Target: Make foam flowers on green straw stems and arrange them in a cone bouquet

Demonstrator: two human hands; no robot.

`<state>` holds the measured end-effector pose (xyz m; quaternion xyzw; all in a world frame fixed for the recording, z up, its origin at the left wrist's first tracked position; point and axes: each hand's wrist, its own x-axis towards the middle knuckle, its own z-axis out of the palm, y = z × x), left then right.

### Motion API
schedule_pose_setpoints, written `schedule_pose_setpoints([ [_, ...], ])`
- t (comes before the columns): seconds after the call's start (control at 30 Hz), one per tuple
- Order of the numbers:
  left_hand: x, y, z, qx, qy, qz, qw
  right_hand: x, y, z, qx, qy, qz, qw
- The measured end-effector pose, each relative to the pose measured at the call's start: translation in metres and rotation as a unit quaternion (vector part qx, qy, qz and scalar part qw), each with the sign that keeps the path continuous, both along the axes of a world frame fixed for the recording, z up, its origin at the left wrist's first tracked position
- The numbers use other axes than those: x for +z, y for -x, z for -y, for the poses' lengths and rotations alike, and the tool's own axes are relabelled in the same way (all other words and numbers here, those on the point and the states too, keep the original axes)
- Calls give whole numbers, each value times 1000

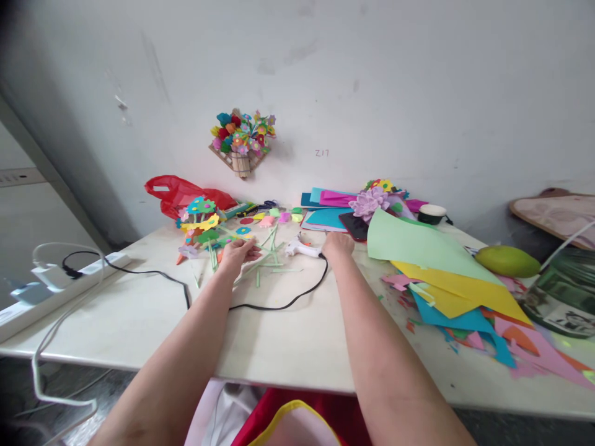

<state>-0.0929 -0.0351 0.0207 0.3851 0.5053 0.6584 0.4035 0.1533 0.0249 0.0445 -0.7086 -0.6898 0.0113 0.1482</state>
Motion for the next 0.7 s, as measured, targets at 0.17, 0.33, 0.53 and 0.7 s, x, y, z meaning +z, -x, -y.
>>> schedule_pose_setpoints([
  [0.17,3,0,1,-6,-30,12,999,2,-1,0,-38,-3,9,999],
  [0.33,5,1,2,-2,-31,5,1000,6,4,-1,2,-22,-26,999],
  [0.53,4,2,1,43,-33,12,998,3,15,-5,64,-19,-83,994],
  [0.7,5,2,3,45,-42,37,997,2,20,-3,68,-48,-97,992],
])
